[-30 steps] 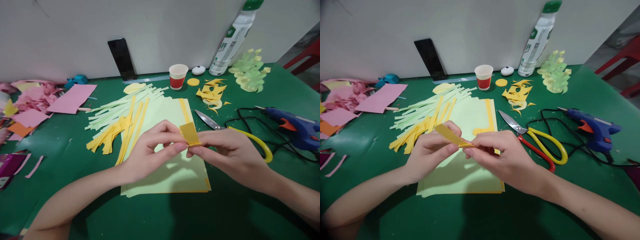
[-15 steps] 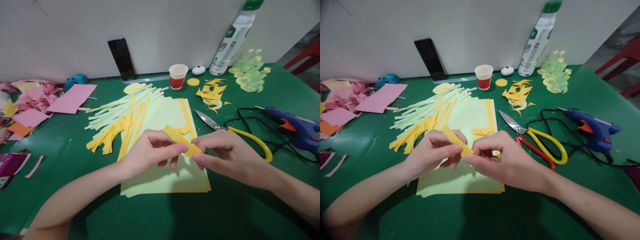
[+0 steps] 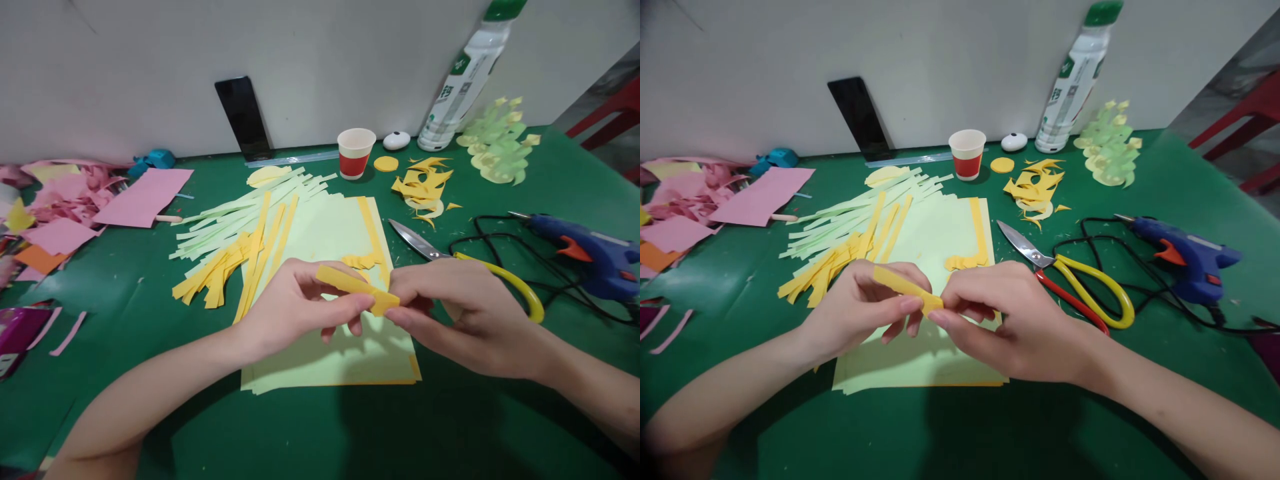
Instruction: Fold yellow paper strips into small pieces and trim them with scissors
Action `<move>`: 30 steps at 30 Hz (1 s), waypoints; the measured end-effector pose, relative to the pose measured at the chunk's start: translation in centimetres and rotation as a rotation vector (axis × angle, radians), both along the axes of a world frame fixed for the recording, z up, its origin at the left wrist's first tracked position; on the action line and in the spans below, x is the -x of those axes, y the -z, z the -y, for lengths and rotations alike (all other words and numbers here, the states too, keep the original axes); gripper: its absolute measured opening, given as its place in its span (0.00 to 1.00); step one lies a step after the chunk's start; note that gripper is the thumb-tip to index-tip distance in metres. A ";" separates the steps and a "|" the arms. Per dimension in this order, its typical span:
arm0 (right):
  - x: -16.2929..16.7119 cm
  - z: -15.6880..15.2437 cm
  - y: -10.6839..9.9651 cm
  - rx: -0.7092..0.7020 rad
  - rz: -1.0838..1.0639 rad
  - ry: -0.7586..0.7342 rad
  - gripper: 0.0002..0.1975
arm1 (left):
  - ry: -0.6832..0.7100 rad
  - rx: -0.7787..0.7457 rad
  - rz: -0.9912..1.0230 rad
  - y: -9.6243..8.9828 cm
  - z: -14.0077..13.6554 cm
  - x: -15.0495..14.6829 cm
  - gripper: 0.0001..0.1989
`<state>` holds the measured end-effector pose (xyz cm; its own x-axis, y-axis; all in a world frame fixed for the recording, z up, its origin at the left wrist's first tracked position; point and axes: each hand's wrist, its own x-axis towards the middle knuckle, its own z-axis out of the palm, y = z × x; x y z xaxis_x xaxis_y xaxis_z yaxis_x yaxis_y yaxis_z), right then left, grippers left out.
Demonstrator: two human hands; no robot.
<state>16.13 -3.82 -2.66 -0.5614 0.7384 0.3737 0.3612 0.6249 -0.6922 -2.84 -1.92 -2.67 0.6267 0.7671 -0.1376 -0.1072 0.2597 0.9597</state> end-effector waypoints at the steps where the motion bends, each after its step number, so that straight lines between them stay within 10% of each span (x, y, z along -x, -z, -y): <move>1: 0.0 0.0 0.0 -0.044 -0.008 0.032 0.10 | -0.009 0.000 0.003 0.0 0.0 0.0 0.04; 17: -0.3 0.4 -0.2 -0.426 -0.089 0.142 0.06 | -0.043 0.040 -0.003 0.0 -0.1 0.2 0.04; 24: -0.3 -0.1 0.1 0.017 -0.188 0.047 0.03 | -0.083 -0.066 -0.090 -0.7 0.1 0.0 0.05; 30: 0.2 0.3 0.2 0.080 -0.020 0.024 0.12 | -0.146 -0.381 -0.227 -0.8 0.4 -0.2 0.05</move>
<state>15.90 -4.14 -2.83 -0.5365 0.7793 0.3238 0.3607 0.5586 -0.7469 -2.61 -2.32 -1.90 0.4950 0.8674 0.0499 0.1077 -0.1183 0.9871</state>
